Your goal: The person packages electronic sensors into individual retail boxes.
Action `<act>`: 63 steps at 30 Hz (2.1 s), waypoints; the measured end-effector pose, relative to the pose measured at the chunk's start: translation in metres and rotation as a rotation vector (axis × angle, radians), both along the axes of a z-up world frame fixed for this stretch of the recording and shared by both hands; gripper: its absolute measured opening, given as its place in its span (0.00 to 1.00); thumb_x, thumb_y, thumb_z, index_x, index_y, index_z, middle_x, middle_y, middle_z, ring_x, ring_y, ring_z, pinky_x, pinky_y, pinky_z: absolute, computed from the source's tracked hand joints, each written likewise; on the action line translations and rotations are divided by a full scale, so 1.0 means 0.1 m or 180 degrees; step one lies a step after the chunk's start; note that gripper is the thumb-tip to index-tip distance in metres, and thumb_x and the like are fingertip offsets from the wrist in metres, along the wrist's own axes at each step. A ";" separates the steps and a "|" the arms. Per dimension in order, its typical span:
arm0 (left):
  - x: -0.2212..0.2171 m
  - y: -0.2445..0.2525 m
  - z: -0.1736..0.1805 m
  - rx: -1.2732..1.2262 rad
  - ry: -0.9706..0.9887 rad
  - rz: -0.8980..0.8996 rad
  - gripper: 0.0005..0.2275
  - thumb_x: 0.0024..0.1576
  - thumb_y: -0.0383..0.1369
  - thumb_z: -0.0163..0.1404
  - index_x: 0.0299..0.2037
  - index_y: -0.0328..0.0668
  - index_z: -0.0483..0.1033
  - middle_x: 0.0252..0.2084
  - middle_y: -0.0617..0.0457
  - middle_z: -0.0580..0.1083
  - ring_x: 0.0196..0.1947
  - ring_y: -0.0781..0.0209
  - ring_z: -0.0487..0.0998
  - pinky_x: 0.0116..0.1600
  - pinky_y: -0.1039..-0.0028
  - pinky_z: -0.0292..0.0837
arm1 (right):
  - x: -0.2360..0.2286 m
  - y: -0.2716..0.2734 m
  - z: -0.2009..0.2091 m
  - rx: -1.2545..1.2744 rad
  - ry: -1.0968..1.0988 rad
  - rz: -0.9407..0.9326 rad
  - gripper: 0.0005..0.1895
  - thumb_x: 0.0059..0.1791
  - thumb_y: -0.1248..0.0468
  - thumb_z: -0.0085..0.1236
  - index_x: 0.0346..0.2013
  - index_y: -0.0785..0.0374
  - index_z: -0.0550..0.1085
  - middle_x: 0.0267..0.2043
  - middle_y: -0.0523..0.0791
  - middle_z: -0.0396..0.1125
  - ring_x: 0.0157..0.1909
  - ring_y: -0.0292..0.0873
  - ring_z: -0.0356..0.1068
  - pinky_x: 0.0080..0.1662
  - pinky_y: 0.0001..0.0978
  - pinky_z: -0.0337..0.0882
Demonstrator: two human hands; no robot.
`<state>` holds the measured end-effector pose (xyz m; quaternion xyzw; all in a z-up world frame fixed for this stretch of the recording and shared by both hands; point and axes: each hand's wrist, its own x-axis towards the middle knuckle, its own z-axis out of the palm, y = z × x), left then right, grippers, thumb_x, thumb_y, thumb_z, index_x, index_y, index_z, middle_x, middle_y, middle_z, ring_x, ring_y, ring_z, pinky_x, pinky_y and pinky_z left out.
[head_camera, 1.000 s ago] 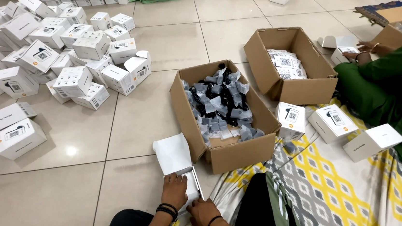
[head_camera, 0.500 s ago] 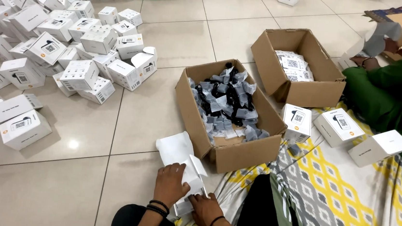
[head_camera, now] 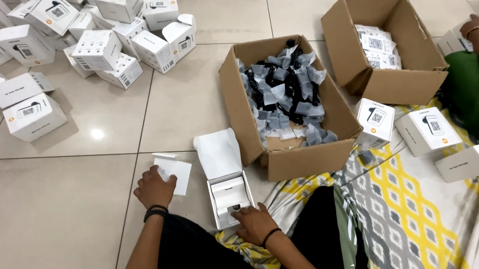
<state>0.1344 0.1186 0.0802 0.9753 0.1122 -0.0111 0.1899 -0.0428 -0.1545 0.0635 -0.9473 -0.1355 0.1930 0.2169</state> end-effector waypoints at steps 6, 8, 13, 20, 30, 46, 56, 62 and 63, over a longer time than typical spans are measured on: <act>-0.09 -0.13 -0.78 0.0814 -0.0289 -0.0678 0.32 0.52 0.50 0.55 0.65 0.43 0.67 0.71 0.43 0.61 0.71 0.43 0.58 0.68 0.42 0.48 | 0.25 -0.66 0.64 0.0674 -0.1164 -0.0738 0.19 0.50 0.55 0.56 0.53 0.58 0.75 0.50 0.50 0.72 0.53 0.55 0.70 0.55 0.47 0.68; -0.25 -0.44 -0.45 0.0677 -0.0516 -0.0831 0.31 0.51 0.48 0.55 0.64 0.44 0.68 0.70 0.43 0.62 0.71 0.44 0.58 0.69 0.42 0.48 | 0.58 -1.07 0.60 0.0465 -0.1749 -0.1124 0.16 0.50 0.56 0.56 0.49 0.58 0.76 0.49 0.50 0.73 0.52 0.55 0.70 0.54 0.48 0.69; -0.49 -1.18 0.25 -0.0168 -0.0957 -0.1102 0.26 0.51 0.43 0.57 0.60 0.45 0.71 0.68 0.45 0.65 0.70 0.44 0.60 0.71 0.48 0.52 | 1.74 -2.15 0.25 -0.0072 -0.1825 -0.2084 0.11 0.51 0.57 0.54 0.44 0.56 0.79 0.47 0.48 0.74 0.52 0.55 0.72 0.53 0.49 0.72; -0.25 -2.06 0.84 -0.1339 -0.1274 -0.1979 0.16 0.49 0.32 0.59 0.48 0.39 0.77 0.57 0.46 0.71 0.63 0.43 0.67 0.64 0.56 0.62 | 3.25 -2.85 -1.27 -0.0304 0.0308 -0.2081 0.21 0.51 0.53 0.54 0.55 0.58 0.74 0.54 0.54 0.72 0.54 0.60 0.72 0.55 0.53 0.72; 1.57 -3.93 -0.43 -0.0287 -0.0064 -0.2876 0.08 0.59 0.26 0.49 0.45 0.31 0.79 0.50 0.39 0.75 0.52 0.40 0.76 0.56 0.56 0.75 | 3.29 -2.94 -1.85 -0.0010 -0.0015 -0.2844 0.22 0.51 0.57 0.55 0.56 0.66 0.70 0.53 0.63 0.73 0.56 0.66 0.72 0.56 0.56 0.72; 1.98 -4.39 -0.94 0.0342 0.0930 -0.3411 0.16 0.62 0.36 0.44 0.59 0.53 0.75 0.66 0.47 0.63 0.68 0.44 0.61 0.66 0.45 0.61 | 2.93 -2.60 -1.09 -0.0217 0.0602 -0.2806 0.25 0.49 0.46 0.56 0.55 0.55 0.77 0.59 0.55 0.71 0.58 0.57 0.71 0.56 0.52 0.72; 1.38 -3.93 -0.06 0.0025 -0.0401 -0.3351 0.09 0.55 0.34 0.55 0.43 0.42 0.74 0.45 0.47 0.76 0.49 0.44 0.76 0.50 0.50 0.71 | 1.71 -2.32 0.64 -0.1023 -0.0894 -0.1770 0.23 0.44 0.49 0.61 0.46 0.61 0.76 0.48 0.51 0.72 0.53 0.54 0.72 0.51 0.48 0.73; 0.42 -2.92 0.74 -0.1800 -0.0770 -0.2176 0.10 0.53 0.31 0.59 0.37 0.38 0.71 0.32 0.43 0.76 0.34 0.40 0.77 0.39 0.54 0.71 | 0.61 -1.61 1.01 0.0622 -0.2328 -0.2587 0.20 0.43 0.55 0.63 0.43 0.64 0.72 0.43 0.50 0.71 0.46 0.52 0.72 0.44 0.41 0.73; 0.21 -2.69 0.83 -0.2132 -0.0671 -0.1930 0.10 0.52 0.29 0.59 0.38 0.38 0.70 0.31 0.44 0.76 0.32 0.43 0.78 0.39 0.57 0.72 | 0.45 -1.47 0.95 0.1195 -0.2036 -0.2893 0.20 0.43 0.56 0.63 0.44 0.65 0.71 0.42 0.49 0.71 0.43 0.50 0.74 0.42 0.38 0.73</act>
